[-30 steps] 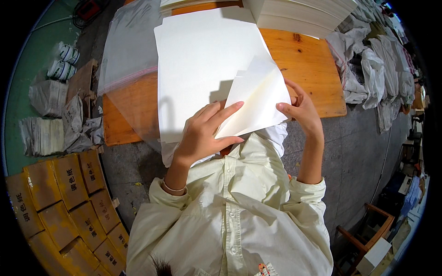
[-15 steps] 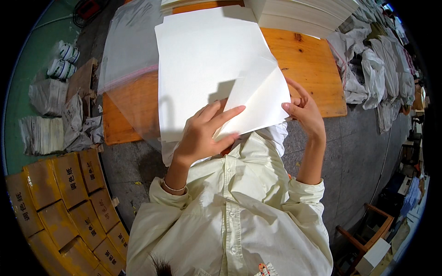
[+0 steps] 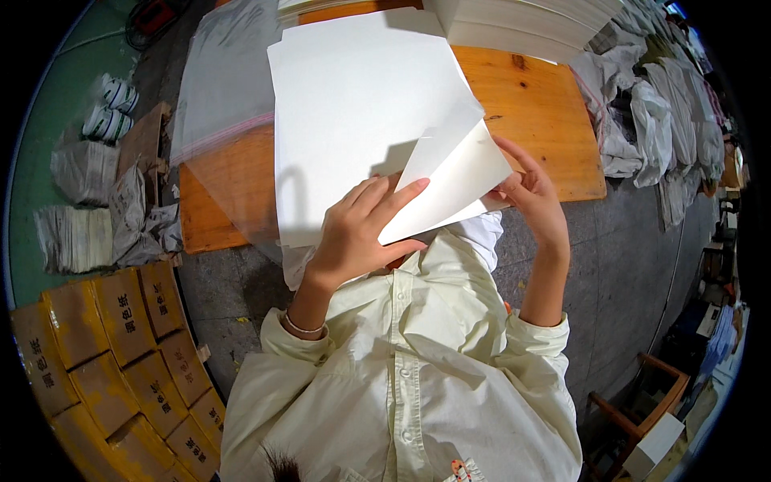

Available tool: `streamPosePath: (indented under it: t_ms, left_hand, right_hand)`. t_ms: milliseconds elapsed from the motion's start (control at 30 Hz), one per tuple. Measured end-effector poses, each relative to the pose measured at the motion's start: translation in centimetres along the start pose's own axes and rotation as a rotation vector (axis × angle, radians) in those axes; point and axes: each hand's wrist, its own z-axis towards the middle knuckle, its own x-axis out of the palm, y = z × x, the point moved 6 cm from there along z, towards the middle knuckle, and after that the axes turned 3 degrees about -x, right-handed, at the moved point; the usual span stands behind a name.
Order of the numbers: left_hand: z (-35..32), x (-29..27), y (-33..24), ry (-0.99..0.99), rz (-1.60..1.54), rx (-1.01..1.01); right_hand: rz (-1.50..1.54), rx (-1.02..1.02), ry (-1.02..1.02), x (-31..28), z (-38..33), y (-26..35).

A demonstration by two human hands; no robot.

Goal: The person handles large white sheets of paper on a wooden table, folding them in half and placing them into a stack. They also insert a sheet into a clear plastic bag and seal it. The person repeats this process for multiple sheets throughout the video.

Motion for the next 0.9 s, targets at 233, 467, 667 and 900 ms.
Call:
streamPosePath:
  t_ms: [233,467,667,900]
  left_hand:
    - [-0.2,0.3,0.5,-0.06,-0.003,0.015]
    - [0.0,-0.2,0.0,-0.055,-0.063,0.01]
    - [-0.2,0.0,0.5,-0.044,-0.041,-0.042]
    - [-1.0,0.4,1.7,-0.079,-0.045,-0.058]
  right_hand:
    - [0.141,-0.081,0.048,2.3,0.0,1.5]
    - [0.211,-0.05,0.073,3.8,-0.5,1.8]
    - [0.214,-0.032,0.102,4.5,-0.4,1.8]
    - [-0.79,-0.196,-0.364,-1.1,-1.3,1.9]
